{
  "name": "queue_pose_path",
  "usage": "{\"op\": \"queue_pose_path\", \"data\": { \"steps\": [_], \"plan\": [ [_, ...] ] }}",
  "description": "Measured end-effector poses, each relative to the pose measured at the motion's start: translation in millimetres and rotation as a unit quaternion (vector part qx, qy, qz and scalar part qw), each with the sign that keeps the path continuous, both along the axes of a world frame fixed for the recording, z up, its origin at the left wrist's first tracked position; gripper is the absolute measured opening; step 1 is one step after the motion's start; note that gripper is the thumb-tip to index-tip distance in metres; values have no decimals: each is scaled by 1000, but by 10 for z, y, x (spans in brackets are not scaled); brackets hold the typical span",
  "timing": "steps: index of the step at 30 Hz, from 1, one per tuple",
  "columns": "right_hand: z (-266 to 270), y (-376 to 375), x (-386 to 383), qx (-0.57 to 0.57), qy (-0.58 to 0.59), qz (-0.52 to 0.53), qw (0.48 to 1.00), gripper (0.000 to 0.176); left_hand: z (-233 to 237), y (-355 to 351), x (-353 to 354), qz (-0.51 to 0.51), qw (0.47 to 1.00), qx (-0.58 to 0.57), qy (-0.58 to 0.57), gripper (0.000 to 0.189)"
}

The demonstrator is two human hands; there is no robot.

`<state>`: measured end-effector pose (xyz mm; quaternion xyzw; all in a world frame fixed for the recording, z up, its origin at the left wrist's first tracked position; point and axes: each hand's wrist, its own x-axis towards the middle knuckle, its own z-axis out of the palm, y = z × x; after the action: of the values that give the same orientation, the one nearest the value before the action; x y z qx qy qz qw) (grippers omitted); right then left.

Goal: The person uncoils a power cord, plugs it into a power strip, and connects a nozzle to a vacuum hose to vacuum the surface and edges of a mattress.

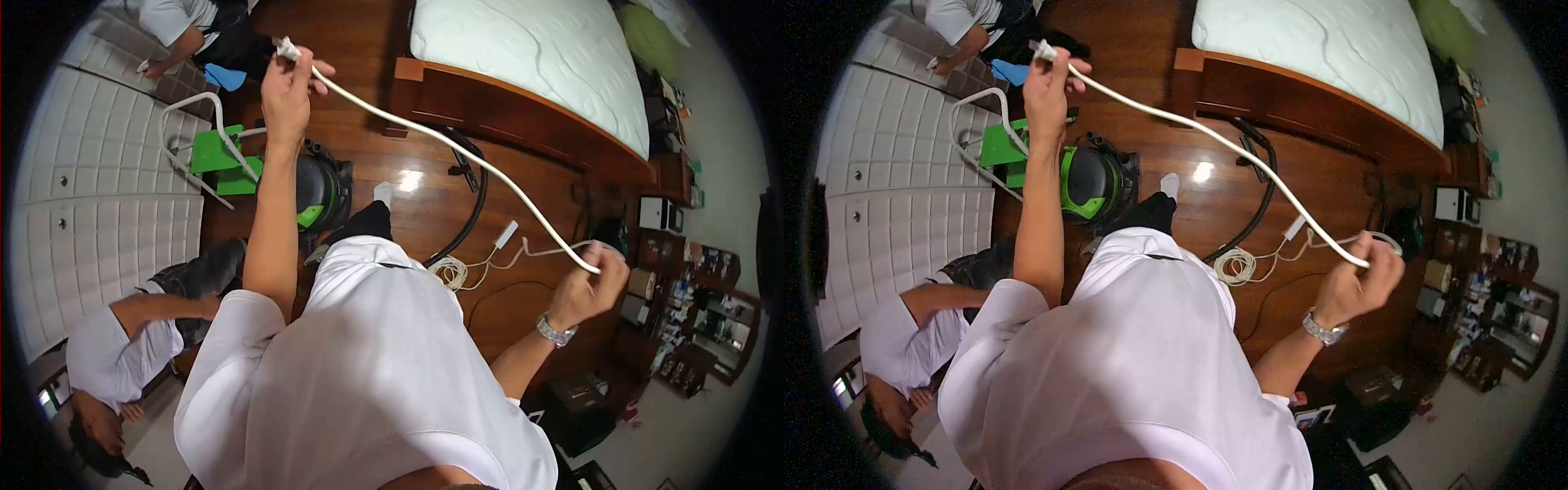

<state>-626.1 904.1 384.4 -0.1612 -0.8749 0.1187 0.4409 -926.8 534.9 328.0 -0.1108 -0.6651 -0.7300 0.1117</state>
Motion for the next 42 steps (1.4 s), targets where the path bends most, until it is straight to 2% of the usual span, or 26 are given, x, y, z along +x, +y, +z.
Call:
{"op": "queue_pose_path", "data": {
  "steps": [1,3,5,7,9,11,13,14,15,16,17,19,20,24,25,27,28,31,32,33,34,36,37,38,40,42],
  "plan": [
    [-96,-10,-196,-16,-89,-8,996,9,32,-27,-232,8,1000,-1,-11,25],
    [-537,54,-555,-163,-166,9,972,11,114,-37,-732,26,998,33,39,24],
    [-925,168,-779,-134,-331,9,934,20,193,-25,-1162,44,997,28,56,25],
    [-1184,158,-1055,-227,-430,39,873,31,319,57,-1502,67,997,8,36,28],
    [-1237,65,-1414,-213,-462,134,850,20,455,180,-1828,81,996,-8,34,27],
    [-1189,-48,-1877,-225,-478,209,823,33,515,246,-2226,96,994,4,59,28],
    [-1096,-258,-2380,-258,-445,238,824,36,660,320,-2633,131,989,-11,72,30],
    [-1166,-286,-2635,-239,-435,265,827,39,773,358,-2875,137,987,4,89,31],
    [-1199,-374,-2917,-193,-376,319,848,44,872,370,-3018,142,986,12,92,32],
    [-1230,-426,-3119,-215,-439,335,806,47,1013,416,-3155,141,985,59,87,32],
    [-1287,-460,-3410,-229,-485,354,766,49,1077,400,-3340,143,984,55,91,32],
    [-1403,-595,-3854,-213,-517,382,735,55,1265,325,-3703,98,983,77,133,32],
    [-1431,-673,-4038,-249,-506,407,718,56,1343,323,-3874,89,983,98,130,34],
    [-1727,-1010,-4626,-304,-514,447,667,60,1455,220,-4644,98,984,66,131,29],
    [-1746,-1112,-4773,-305,-514,447,665,60,1378,148,-4911,98,985,65,129,29],
    [-1808,-1304,-5074,-343,-526,425,652,60,1100,-19,-5551,158,962,-149,168,27],
    [-1854,-1403,-5258,-393,-509,416,643,62,978,-11,-5829,157,964,-173,131,26],
    [-1912,-1703,-5827,-444,-498,379,641,62,591,8,-6573,98,963,-221,118,21],
    [-1930,-1810,-6021,-502,-544,328,587,61,285,-31,-6920,75,970,-192,128,18],
    [-2038,-1924,-6163,-465,-485,365,644,59,29,-95,-7212,52,976,-168,132,16],
    [-1908,-2036,-6352,-477,-494,346,639,59,35,-60,-7274,43,981,-189,27,15],
    [-1672,-2178,-6604,-494,-504,314,635,58,-126,-71,-7542,40,954,-298,10,14],
    [-1589,-2227,-6706,-536,-501,299,610,58,-147,-45,-7628,51,927,-370,-17,13],
    [-1493,-2280,-6841,-574,-496,284,586,57,-169,-38,-7775,40,930,-365,-17,13],
    [-1301,-2290,-7038,-580,-484,268,597,56,-261,0,-7955,30,886,-459,-63,11],
    [-1231,-2271,-7294,-582,-457,250,624,53,-458,159,-8267,-2,873,-483,-68,12]
  ]
}}
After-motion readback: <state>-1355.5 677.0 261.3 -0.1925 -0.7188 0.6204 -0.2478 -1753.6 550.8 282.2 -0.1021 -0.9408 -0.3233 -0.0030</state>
